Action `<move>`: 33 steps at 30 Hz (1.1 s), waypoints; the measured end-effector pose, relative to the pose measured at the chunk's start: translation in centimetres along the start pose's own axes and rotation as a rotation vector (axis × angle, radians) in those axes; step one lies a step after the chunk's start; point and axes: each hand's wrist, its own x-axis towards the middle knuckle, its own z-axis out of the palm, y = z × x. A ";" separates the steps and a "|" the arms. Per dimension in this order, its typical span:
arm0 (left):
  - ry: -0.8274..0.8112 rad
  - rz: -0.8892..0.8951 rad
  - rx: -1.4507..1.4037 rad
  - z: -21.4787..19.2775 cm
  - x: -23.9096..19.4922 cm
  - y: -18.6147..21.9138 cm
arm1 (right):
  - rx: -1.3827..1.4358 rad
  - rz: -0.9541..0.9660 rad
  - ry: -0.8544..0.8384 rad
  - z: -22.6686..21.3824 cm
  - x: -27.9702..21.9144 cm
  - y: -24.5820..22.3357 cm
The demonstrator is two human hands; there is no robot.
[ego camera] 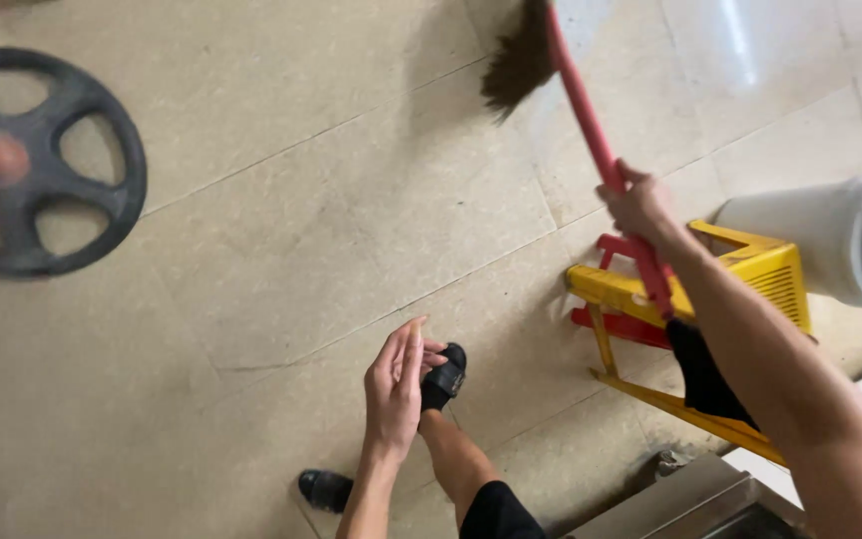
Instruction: Sweep the floor of the bakery kitchen using a broom.
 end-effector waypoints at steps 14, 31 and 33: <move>-0.058 0.023 0.113 6.7 4.6 5.0 | 0.029 -0.007 -0.852 7.5 -17.2 10.9; -0.035 -0.050 0.059 4.4 11.5 7.7 | -0.188 -0.081 0.152 -8.8 9.7 2.4; -0.055 -0.040 0.052 3.6 12.6 9.5 | -0.112 -0.086 0.156 -7.2 6.4 -0.3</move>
